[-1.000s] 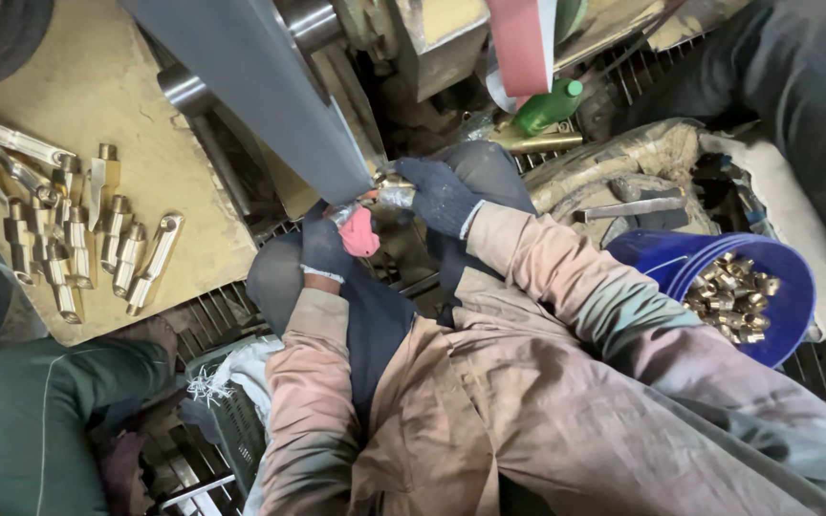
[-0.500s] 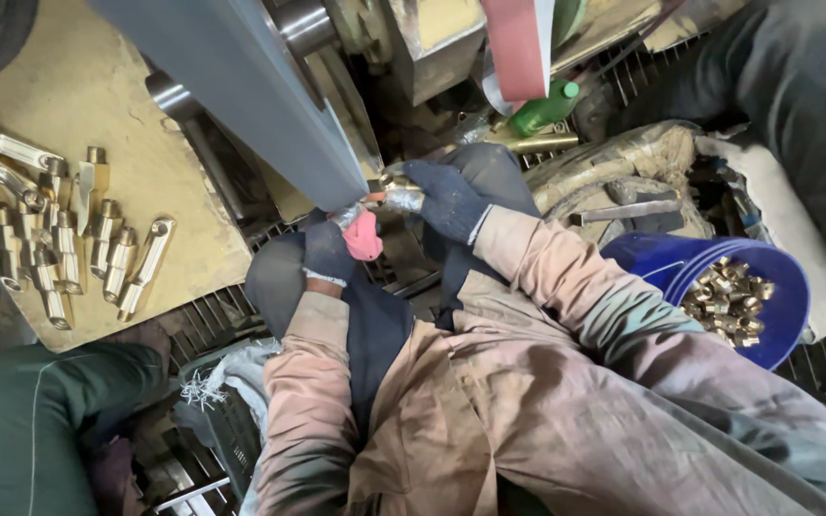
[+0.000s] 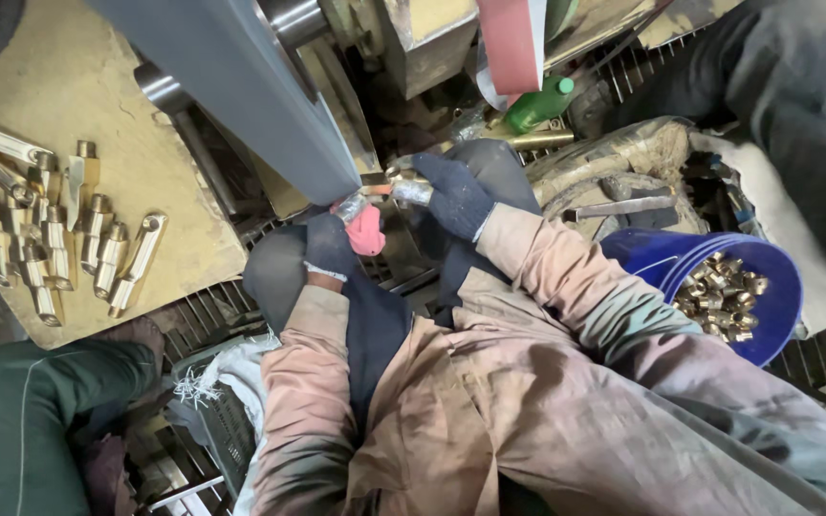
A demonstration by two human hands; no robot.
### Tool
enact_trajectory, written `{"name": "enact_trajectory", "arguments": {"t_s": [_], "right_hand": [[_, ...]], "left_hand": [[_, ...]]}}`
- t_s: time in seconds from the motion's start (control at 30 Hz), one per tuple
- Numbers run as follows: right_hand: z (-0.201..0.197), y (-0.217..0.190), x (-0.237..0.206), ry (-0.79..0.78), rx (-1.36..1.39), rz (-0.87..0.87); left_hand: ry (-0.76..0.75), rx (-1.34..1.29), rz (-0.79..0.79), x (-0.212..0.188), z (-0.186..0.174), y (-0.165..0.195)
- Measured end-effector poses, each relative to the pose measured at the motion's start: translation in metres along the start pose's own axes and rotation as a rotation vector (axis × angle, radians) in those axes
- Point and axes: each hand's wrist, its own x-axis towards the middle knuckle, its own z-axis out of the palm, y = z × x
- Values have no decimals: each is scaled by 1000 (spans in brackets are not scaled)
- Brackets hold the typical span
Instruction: The person sits on the floor and repeatedly presses small brass-colored metal parts against a rotating grinding wheel to smooth their surfaces. They handle the parts one at a time, rotating them in their gloved hands, and place finished pieces into a white sack on the floor.
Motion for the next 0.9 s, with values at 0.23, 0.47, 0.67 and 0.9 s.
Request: {"name": "enact_trajectory", "arguments": {"t_s": [0.23,0.47,0.67,0.9], "right_hand": [[16,-12,20,-55,172,220],[21,-18,23,-79,363,374],[2,-7,4,-17,274,257],[12,-14,16,-35,165,292]], "left_hand": [[37,-11,-10,-2,-6,-9],[125,-10,-24,-1,-8,-17],[41,187,103,1,5,-5],[62,232,98,-3,0,-12]]}}
